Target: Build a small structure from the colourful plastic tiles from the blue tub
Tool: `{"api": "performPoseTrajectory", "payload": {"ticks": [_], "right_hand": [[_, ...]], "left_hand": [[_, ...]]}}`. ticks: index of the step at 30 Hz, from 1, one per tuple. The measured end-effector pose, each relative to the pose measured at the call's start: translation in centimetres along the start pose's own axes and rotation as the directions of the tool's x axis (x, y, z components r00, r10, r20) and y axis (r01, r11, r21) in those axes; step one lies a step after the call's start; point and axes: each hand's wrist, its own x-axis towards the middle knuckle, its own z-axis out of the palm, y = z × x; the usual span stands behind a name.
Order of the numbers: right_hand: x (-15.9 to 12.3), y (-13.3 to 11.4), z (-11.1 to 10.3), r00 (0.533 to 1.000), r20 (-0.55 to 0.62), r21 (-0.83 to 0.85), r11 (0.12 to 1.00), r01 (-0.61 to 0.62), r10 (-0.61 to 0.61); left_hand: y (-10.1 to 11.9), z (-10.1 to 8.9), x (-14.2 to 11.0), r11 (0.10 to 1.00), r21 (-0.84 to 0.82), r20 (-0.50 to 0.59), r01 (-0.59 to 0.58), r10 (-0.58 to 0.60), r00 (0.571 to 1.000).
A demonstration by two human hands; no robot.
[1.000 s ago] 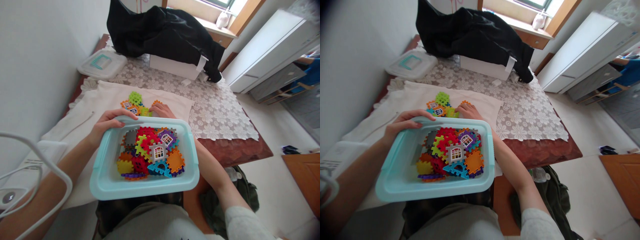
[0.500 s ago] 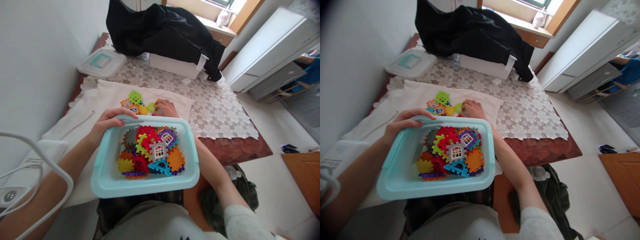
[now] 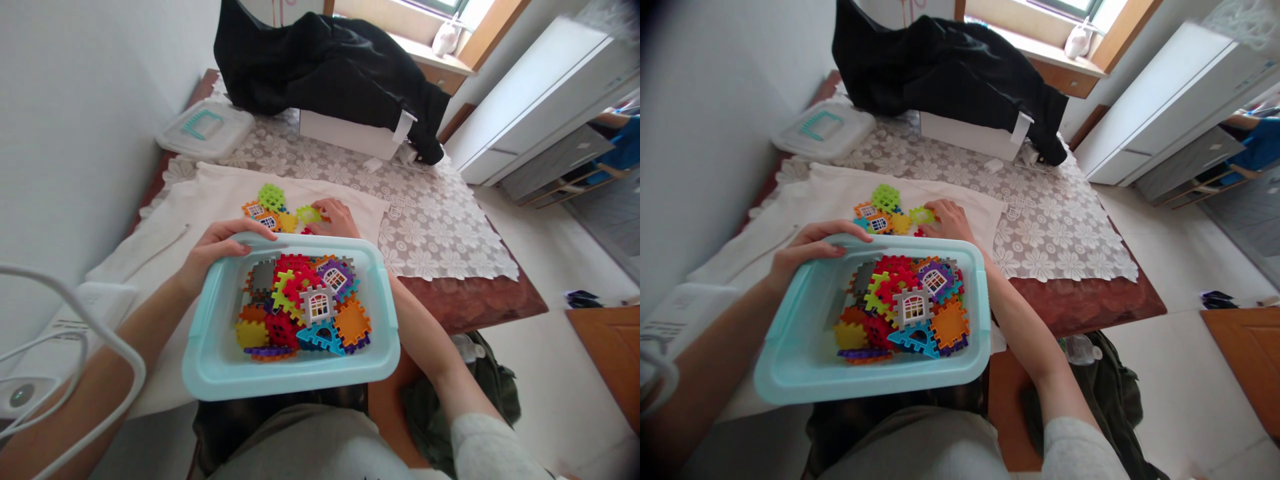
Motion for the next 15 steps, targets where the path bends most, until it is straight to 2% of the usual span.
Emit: {"api": "performPoseTrajectory", "payload": {"ticks": [2,5,8,15], "right_hand": [[-0.1,0.3,-0.3,0.999,-0.005,0.052,0.998,0.04,-0.04],[-0.2,0.7,-1.1,0.971,0.168,0.003,0.985,0.175,-0.173],[-0.4,1.0,-1.4,0.927,0.295,-0.051,0.965,0.257,-0.231],[-0.3,0.8,-0.6,0.922,0.301,-0.026,0.964,0.265,-0.245]], "left_hand": [[0.0,0.0,0.0,1.0,0.008,-0.002,-0.003,0.003,1.0],[-0.2,-0.1,0.0,1.0,0.0,-0.014,-0.01,0.01,1.0],[-0.5,-0.2,0.2,0.999,-0.021,0.005,-0.027,0.027,1.0],[-1.2,-0.7,0.5,0.999,-0.044,0.041,-0.029,0.03,0.999]]}}
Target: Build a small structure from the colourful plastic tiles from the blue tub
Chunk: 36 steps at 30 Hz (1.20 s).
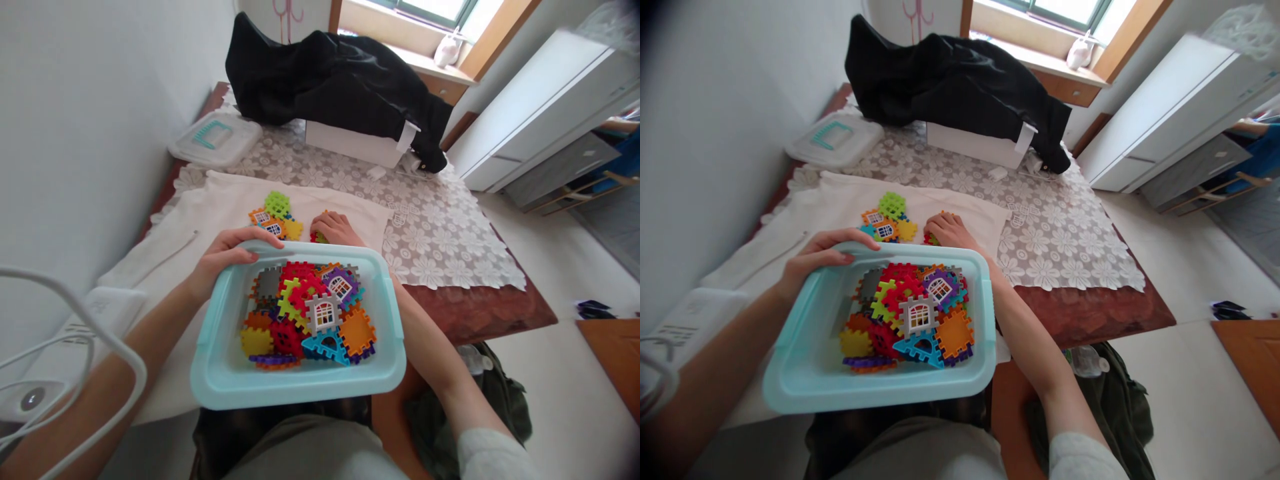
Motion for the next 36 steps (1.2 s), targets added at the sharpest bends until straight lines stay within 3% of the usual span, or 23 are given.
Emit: {"api": "performPoseTrajectory", "payload": {"ticks": [6,12,17,20,26,36], "right_hand": [[-0.5,-0.3,0.1,0.997,-0.036,0.122,0.99,0.075,-0.072],[-1.0,-1.6,-0.3,0.998,-0.037,0.276,0.959,0.062,-0.054],[-1.0,-3.2,-0.7,0.994,-0.101,0.3,0.952,0.062,-0.032],[-0.4,-2.4,-0.2,0.989,-0.141,0.252,0.968,-0.005,0.042],[0.8,0.4,1.3,0.94,-0.24,-0.003,0.969,-0.249,0.241],[0.9,-0.7,0.6,0.958,-0.124,-0.116,0.955,-0.271,0.257]], "left_hand": [[0.3,0.2,-0.2,1.0,0.022,-0.01,-0.015,0.016,1.0],[0.7,0.7,-0.3,0.999,0.033,-0.028,0.003,-0.002,1.0],[0.9,0.8,-0.4,0.999,0.035,-0.059,0.023,-0.02,0.998],[1.1,0.6,-0.5,0.998,0.057,-0.052,0.033,-0.03,0.998],[1.0,0.2,-0.4,0.997,0.08,-0.034,0.02,-0.017,0.999],[1.2,0.7,-0.5,0.998,0.055,-0.033,0.024,-0.022,0.999]]}}
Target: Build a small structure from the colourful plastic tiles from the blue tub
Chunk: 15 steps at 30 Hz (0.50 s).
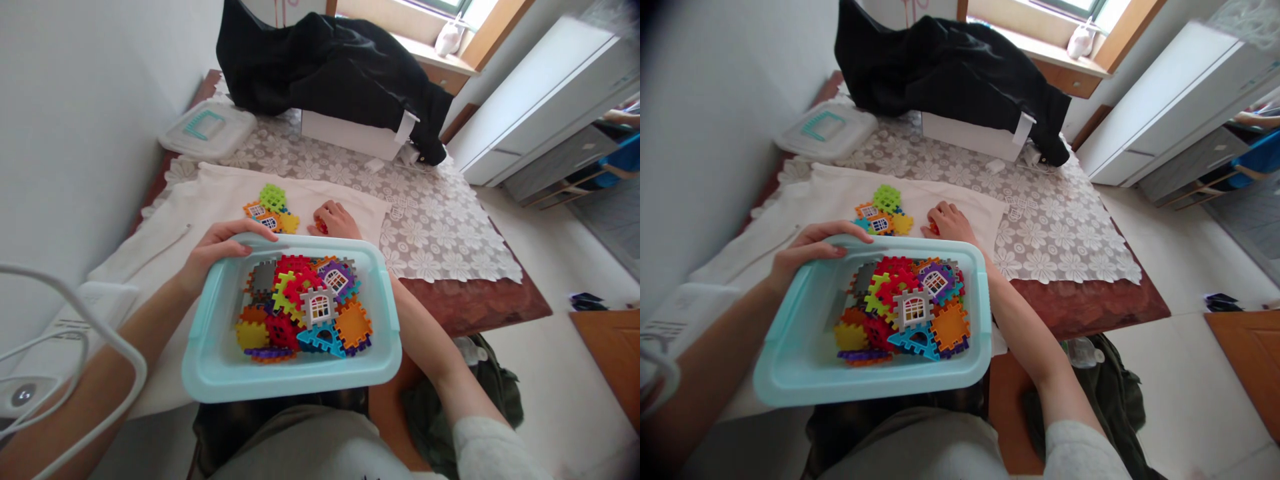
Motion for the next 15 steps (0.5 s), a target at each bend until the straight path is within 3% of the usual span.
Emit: {"api": "performPoseTrajectory", "payload": {"ticks": [6,10,15], "right_hand": [[-0.3,-1.4,-0.4,0.994,0.018,0.096,0.99,0.103,-0.105],[0.0,-2.0,-0.4,0.968,0.099,0.07,0.972,0.224,-0.23],[0.1,-1.6,-0.2,0.972,0.107,0.078,0.976,0.202,-0.21]], "left_hand": [[0.0,0.0,0.0,1.0,0.009,-0.003,-0.005,0.005,1.0],[-0.3,-0.2,0.2,0.999,0.023,0.005,-0.033,0.032,0.999],[-0.3,-0.3,0.3,1.0,0.004,0.011,-0.015,0.015,1.0]]}}
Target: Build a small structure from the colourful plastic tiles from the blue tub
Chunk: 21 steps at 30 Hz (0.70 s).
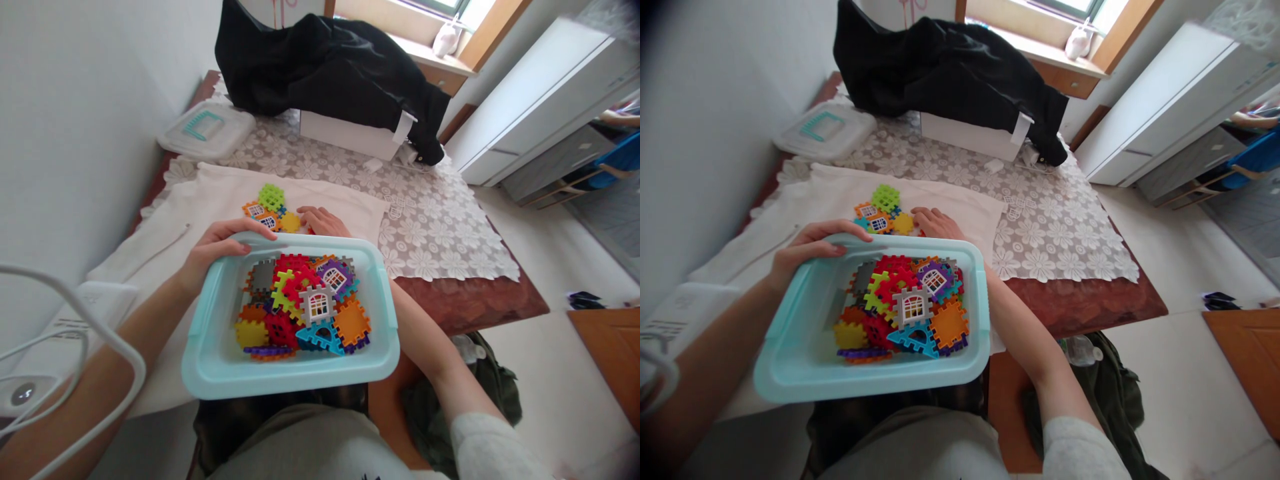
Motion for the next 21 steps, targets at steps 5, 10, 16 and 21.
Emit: {"api": "performPoseTrajectory", "payload": {"ticks": [5,10,16,21], "right_hand": [[0.12,0.1,0.01,0.999,0.044,-0.02,0.999,0.031,-0.03],[0.34,0.24,0.23,0.999,0.039,-0.027,0.999,0.028,-0.027],[0.06,-0.08,0.1,0.998,0.01,0.022,0.998,0.064,-0.064],[0.11,-0.55,-0.19,0.999,0.011,0.023,0.998,0.052,-0.052]], "left_hand": [[0.12,0.1,-0.13,1.0,0.024,-0.012,-0.008,0.009,1.0],[0.08,0.17,-0.12,0.999,0.041,-0.022,-0.016,0.017,1.0],[0.03,0.14,-0.11,0.999,0.044,-0.032,-0.011,0.013,0.999],[0.03,-0.01,-0.1,0.999,0.037,0.001,0.01,-0.01,1.0]]}}
